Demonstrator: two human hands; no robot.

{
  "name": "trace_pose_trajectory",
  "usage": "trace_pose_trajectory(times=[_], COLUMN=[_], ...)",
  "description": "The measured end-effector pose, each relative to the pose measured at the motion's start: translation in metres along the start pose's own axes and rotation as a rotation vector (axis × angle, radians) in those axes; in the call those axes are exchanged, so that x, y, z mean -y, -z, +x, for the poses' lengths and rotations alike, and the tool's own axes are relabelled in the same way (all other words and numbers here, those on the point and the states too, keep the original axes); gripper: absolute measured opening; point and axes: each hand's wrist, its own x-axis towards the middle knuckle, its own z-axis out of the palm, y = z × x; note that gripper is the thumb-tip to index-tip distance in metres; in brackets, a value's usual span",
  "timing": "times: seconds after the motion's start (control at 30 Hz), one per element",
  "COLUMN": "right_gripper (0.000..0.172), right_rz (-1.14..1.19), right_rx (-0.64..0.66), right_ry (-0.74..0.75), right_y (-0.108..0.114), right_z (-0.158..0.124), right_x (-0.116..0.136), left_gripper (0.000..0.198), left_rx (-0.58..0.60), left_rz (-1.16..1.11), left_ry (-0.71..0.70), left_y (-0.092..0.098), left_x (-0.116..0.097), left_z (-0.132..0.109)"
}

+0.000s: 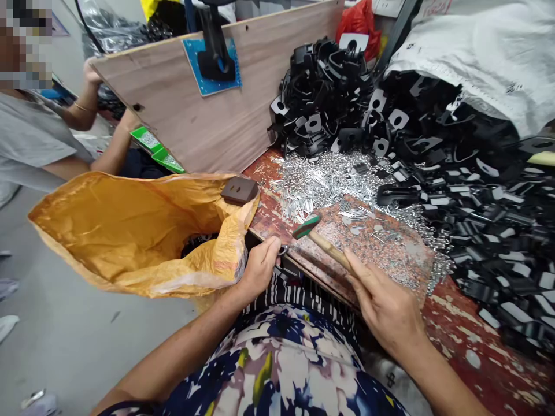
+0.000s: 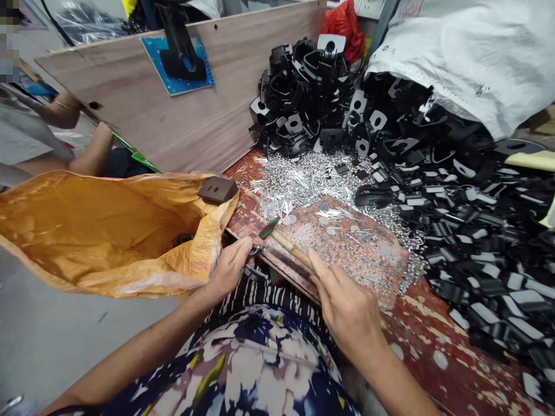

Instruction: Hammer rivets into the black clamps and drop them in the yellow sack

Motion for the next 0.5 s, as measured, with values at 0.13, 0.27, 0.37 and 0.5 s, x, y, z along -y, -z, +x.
trace_pose_trajectory(times=[0.13, 0.27, 0.37, 0.5], right_gripper=[0.048, 0.048, 0.052, 0.048], right_rz=[0.001, 0.014, -0.032, -0.036], right_rx=[0.043, 0.025, 0.003, 0.152], right_ry=[-0.057, -0.045, 0.007, 0.003], right_y=[0.006, 0.002, -0.004, -0.005], right_z=[-0.002, -0.007, -0.007, 0.000], right_x=[-0.005, -0.001, 0.005, 0.008], left_gripper=[0.041, 0.040, 0.039, 0.039], left_rx=[0.026, 0.024, 0.027, 0.026], left_rz=[-0.013, -0.009, -0.008, 0.011], left_ry=[-0.010, 0.000, 0.005, 0.008], left_y=[0.002, 0.004, 0.004, 0.003], left_x=[0.001, 0.004, 0.001, -0.005], left_z=[0.001, 0.002, 0.001, -0.001])
